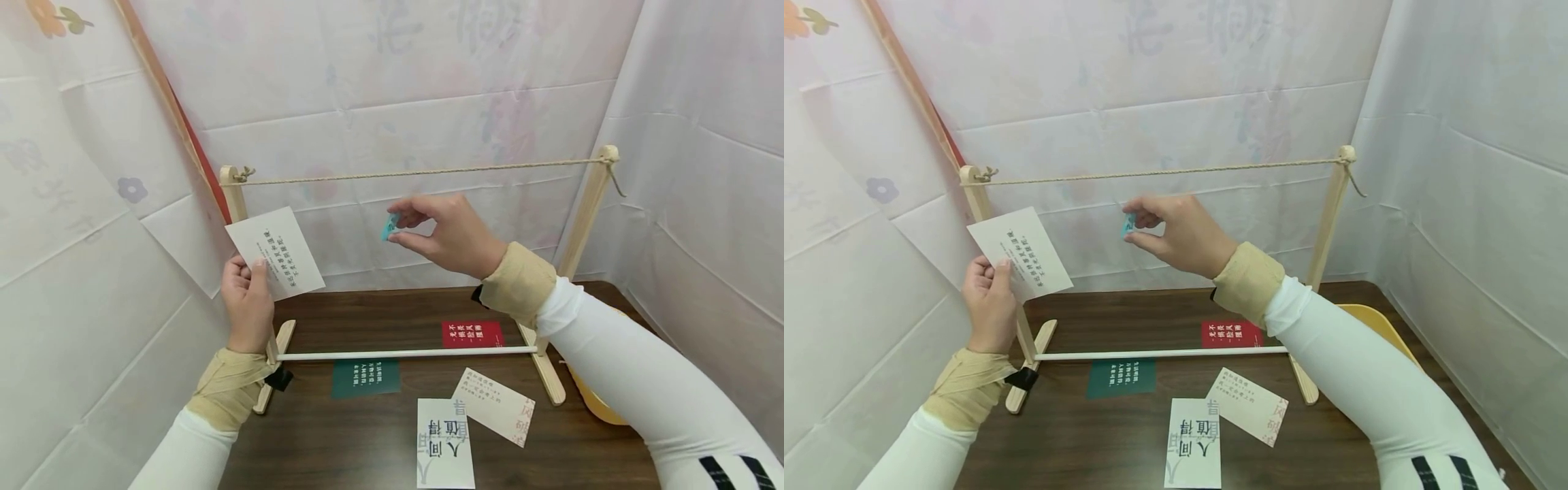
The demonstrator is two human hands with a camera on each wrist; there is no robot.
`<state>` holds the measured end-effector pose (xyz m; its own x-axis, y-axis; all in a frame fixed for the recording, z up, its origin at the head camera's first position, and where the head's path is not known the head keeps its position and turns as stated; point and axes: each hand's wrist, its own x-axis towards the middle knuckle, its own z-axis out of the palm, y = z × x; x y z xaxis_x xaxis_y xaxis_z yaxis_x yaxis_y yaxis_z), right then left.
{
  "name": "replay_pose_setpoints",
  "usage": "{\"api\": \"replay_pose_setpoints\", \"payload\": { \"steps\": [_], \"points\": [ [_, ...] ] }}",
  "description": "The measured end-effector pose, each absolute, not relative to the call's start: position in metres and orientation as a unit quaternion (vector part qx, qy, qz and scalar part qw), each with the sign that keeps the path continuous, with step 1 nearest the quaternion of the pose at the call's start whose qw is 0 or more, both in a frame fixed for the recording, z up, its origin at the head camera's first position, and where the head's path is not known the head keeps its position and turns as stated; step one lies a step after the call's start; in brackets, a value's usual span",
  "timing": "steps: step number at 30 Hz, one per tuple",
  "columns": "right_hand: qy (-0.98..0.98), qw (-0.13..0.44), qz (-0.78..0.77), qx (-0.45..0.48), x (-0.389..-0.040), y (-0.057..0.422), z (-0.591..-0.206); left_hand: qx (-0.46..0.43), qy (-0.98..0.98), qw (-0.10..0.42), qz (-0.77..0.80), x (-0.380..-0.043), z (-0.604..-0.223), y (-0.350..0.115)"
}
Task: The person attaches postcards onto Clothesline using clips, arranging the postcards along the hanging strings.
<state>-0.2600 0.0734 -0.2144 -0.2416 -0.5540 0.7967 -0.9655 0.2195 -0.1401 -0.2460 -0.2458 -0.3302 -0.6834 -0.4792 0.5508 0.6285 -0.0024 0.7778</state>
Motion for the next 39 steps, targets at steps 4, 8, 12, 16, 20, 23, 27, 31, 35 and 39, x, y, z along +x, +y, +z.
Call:
{"api": "replay_pose_setpoints", "payload": {
  "steps": [4, 8, 12, 16, 20, 23, 27, 31, 35, 39],
  "points": [
    [-0.709, 0.314, 0.332, 0.537, -0.259, 0.070, -0.205, -0.066, -0.594, 0.395, -0.698, -0.245, -0.326, -0.246],
    [-0.709, 0.311, 0.333, 0.539, -0.259, 0.066, -0.198, -0.065, -0.601, 0.394, -0.693, -0.244, -0.322, -0.246],
    [-0.707, 0.311, 0.339, 0.537, -0.260, 0.062, -0.192, -0.065, -0.599, 0.394, -0.694, -0.244, -0.319, -0.245],
    [-0.706, 0.311, 0.342, 0.536, -0.261, 0.058, -0.187, -0.069, -0.596, 0.395, -0.696, -0.244, -0.317, -0.245],
    [-0.706, 0.313, 0.344, 0.533, -0.263, 0.052, -0.182, -0.071, -0.595, 0.398, -0.695, -0.244, -0.315, -0.245],
    [-0.704, 0.314, 0.350, 0.533, -0.264, 0.048, -0.177, -0.069, -0.593, 0.403, -0.694, -0.244, -0.313, -0.244],
    [-0.695, 0.315, 0.359, 0.538, -0.265, 0.043, -0.173, -0.068, -0.590, 0.405, -0.696, -0.243, -0.309, -0.244],
    [-0.687, 0.322, 0.364, 0.541, -0.265, 0.039, -0.170, -0.070, -0.587, 0.405, -0.697, -0.243, -0.306, -0.243],
    [-0.692, 0.324, 0.362, 0.535, -0.264, 0.036, -0.164, -0.070, -0.589, 0.412, -0.692, -0.243, -0.304, -0.242],
    [-0.706, 0.311, 0.360, 0.525, -0.262, 0.033, -0.159, -0.069, -0.585, 0.413, -0.695, -0.242, -0.301, -0.241]
  ]
}}
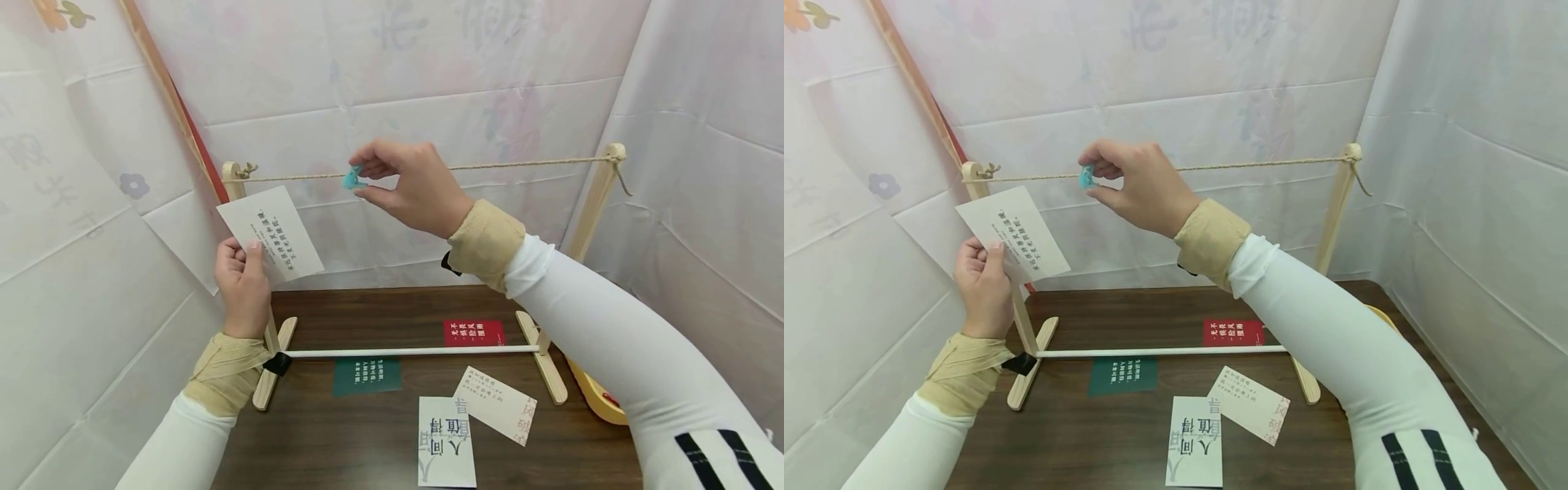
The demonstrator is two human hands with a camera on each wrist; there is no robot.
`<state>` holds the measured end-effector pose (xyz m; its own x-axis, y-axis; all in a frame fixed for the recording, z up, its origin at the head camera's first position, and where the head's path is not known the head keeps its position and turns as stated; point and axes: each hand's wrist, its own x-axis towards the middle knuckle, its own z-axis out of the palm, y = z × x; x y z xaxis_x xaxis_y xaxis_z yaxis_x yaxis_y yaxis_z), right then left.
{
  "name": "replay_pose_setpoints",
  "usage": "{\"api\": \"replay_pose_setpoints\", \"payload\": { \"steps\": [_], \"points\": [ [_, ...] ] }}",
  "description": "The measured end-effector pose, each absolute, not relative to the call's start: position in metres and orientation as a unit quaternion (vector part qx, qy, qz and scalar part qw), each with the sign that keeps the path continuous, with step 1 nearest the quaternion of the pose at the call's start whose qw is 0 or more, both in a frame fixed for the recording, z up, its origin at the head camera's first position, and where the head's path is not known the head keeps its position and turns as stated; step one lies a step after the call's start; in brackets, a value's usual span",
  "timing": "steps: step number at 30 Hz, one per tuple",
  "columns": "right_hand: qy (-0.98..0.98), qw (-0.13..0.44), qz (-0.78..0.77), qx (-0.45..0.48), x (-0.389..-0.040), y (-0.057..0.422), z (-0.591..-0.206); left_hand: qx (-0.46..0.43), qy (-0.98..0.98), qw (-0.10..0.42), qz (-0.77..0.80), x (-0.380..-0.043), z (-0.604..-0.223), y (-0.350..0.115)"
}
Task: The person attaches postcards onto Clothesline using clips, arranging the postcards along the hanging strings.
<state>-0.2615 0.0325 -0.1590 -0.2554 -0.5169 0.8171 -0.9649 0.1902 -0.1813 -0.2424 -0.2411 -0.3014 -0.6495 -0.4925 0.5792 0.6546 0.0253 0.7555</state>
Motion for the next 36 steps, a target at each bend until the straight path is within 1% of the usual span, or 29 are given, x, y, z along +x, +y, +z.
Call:
{"api": "replay_pose_setpoints", "payload": {
  "steps": [9, 27, 36],
  "points": [
    [-0.724, 0.297, 0.361, 0.508, -0.263, 0.021, -0.150, -0.063, -0.574, 0.424, -0.697, -0.242, -0.299, -0.241],
    [-0.730, 0.254, 0.389, 0.501, -0.272, -0.006, -0.142, -0.070, -0.548, 0.419, -0.721, -0.243, -0.295, -0.239],
    [-0.731, 0.262, 0.386, 0.498, -0.276, -0.016, -0.142, -0.073, -0.545, 0.418, -0.723, -0.242, -0.295, -0.239]
  ]
}}
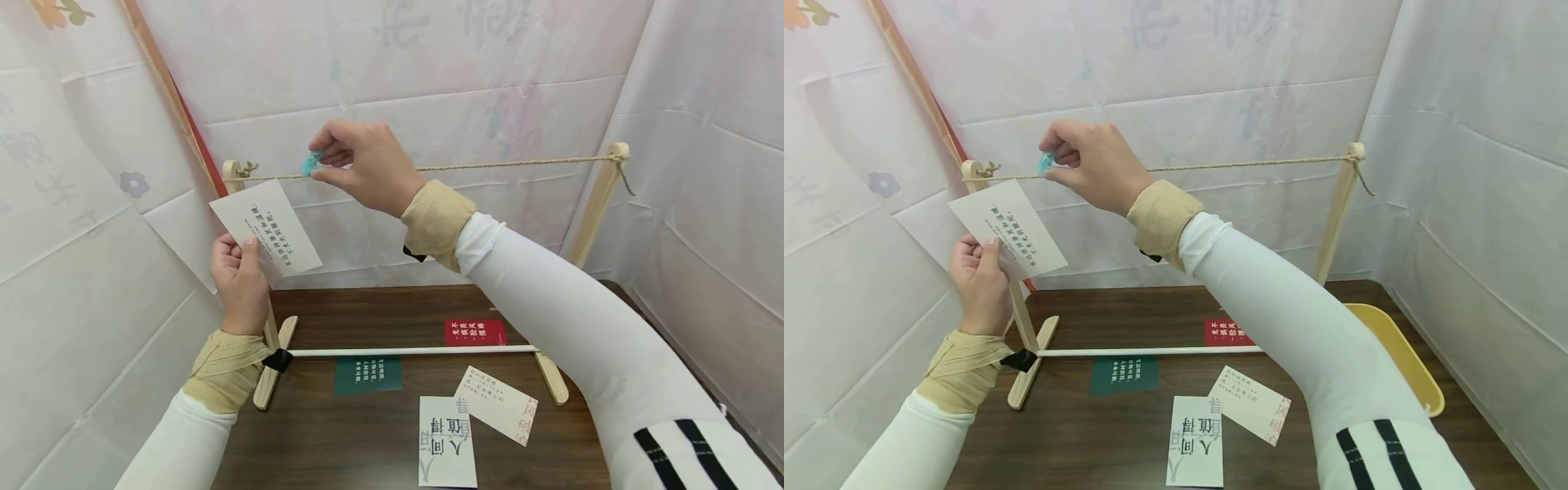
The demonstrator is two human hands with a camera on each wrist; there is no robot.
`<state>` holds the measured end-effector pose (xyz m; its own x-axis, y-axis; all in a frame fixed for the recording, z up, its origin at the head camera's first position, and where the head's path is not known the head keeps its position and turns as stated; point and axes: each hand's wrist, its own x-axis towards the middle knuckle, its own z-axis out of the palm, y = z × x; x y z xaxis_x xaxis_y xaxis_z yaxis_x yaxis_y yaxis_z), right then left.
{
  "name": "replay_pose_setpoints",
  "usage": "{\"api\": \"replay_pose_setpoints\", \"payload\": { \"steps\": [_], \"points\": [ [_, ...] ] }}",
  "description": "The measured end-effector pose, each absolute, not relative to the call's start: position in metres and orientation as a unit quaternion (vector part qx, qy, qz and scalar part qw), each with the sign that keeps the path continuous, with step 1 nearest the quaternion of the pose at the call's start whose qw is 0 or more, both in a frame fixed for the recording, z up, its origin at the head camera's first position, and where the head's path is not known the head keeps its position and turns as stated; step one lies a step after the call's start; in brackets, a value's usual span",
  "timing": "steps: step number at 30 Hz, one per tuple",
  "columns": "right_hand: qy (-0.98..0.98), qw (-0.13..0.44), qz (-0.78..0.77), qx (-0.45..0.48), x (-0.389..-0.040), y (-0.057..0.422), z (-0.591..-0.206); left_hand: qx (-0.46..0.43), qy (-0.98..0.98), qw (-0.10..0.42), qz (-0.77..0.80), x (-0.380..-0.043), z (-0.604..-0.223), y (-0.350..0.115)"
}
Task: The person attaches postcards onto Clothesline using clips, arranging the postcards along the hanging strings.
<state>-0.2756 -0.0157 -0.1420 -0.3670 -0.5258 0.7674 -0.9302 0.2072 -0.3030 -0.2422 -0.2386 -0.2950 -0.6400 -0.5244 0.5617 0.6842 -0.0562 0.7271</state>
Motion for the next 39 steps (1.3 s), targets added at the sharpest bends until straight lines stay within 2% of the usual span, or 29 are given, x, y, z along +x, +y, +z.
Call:
{"api": "replay_pose_setpoints", "payload": {
  "steps": [27, 39],
  "points": [
    [-0.752, 0.265, 0.400, 0.451, -0.284, -0.041, -0.138, -0.072, -0.536, 0.422, -0.728, -0.242, -0.293, -0.240],
    [-0.763, 0.258, 0.400, 0.437, -0.283, -0.055, -0.138, -0.065, -0.542, 0.406, -0.733, -0.240, -0.292, -0.240]
  ]
}}
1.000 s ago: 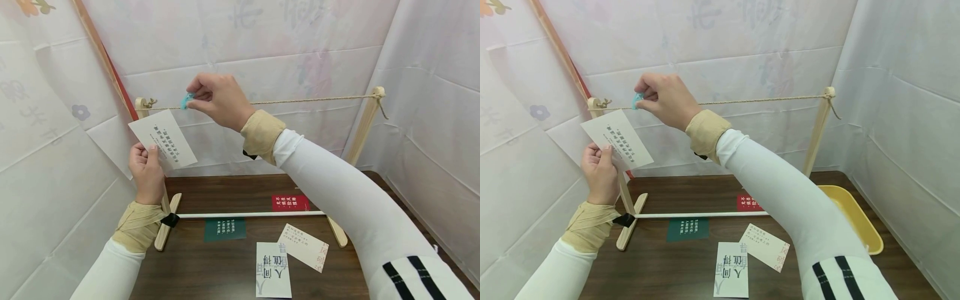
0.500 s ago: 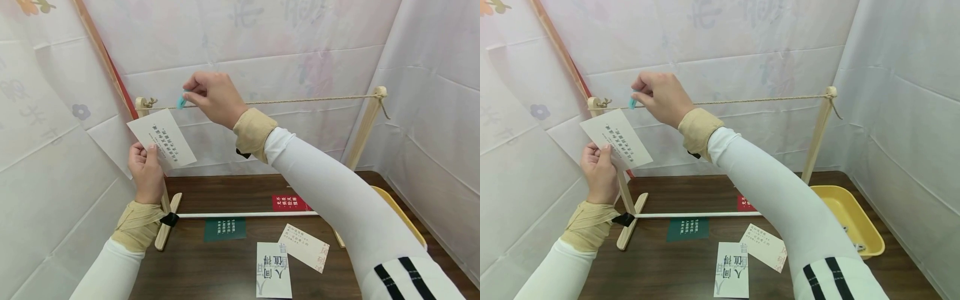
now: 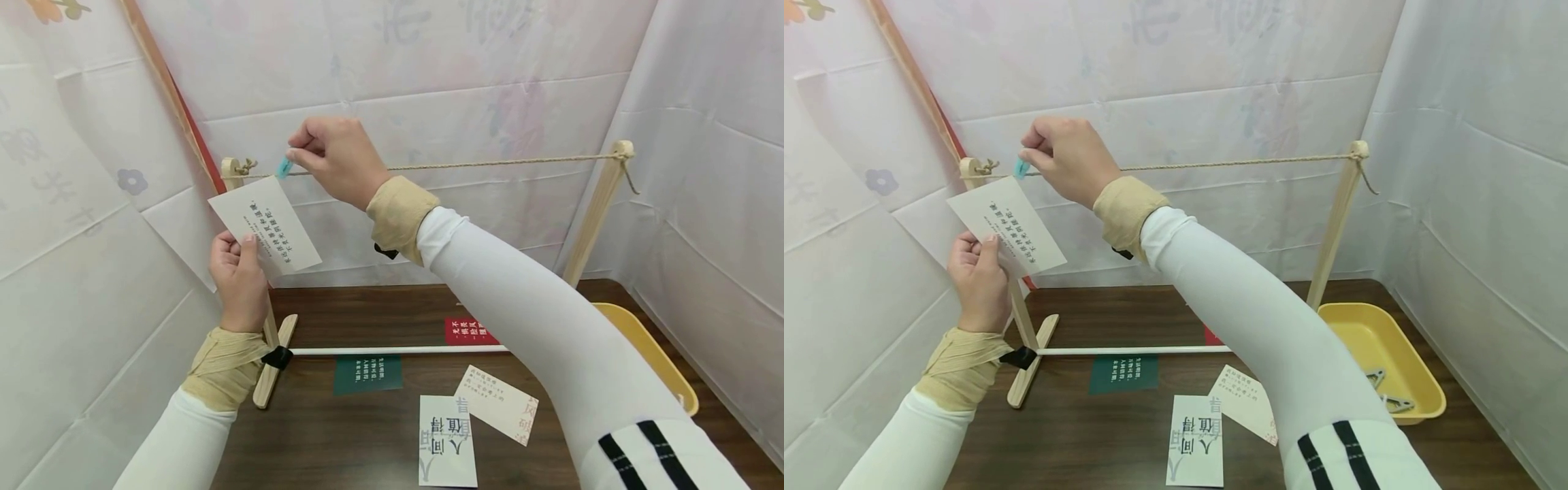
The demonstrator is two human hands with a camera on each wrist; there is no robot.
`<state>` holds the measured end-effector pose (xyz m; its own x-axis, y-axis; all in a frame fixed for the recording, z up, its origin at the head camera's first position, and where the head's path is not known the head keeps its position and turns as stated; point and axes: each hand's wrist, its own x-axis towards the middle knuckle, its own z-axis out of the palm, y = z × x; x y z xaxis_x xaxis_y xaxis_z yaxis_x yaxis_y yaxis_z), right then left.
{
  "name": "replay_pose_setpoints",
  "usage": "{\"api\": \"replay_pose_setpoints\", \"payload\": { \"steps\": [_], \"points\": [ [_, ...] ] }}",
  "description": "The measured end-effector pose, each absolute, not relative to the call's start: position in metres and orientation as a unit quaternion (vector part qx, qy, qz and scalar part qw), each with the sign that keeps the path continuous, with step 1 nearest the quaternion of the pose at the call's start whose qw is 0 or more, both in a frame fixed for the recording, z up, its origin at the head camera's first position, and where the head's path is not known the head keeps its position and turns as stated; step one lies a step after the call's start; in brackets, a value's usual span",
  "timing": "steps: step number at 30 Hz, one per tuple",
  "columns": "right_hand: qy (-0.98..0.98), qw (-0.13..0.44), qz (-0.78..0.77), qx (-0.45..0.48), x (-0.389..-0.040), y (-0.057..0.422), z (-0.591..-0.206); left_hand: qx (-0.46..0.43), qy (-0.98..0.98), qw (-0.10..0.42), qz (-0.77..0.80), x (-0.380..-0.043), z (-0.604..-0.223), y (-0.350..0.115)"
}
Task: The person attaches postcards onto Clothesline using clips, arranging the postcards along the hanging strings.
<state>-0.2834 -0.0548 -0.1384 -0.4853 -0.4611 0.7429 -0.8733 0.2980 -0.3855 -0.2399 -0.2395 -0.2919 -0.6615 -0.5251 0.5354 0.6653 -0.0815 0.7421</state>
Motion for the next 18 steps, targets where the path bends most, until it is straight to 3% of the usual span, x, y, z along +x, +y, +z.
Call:
{"api": "replay_pose_setpoints", "payload": {
  "steps": [8, 18],
  "points": [
    [-0.774, 0.239, 0.406, 0.422, -0.284, -0.062, -0.136, -0.070, -0.532, 0.411, -0.736, -0.241, -0.292, -0.240],
    [-0.809, 0.176, 0.396, 0.397, -0.282, -0.070, -0.129, -0.069, -0.545, 0.419, -0.723, -0.240, -0.293, -0.242]
  ]
}}
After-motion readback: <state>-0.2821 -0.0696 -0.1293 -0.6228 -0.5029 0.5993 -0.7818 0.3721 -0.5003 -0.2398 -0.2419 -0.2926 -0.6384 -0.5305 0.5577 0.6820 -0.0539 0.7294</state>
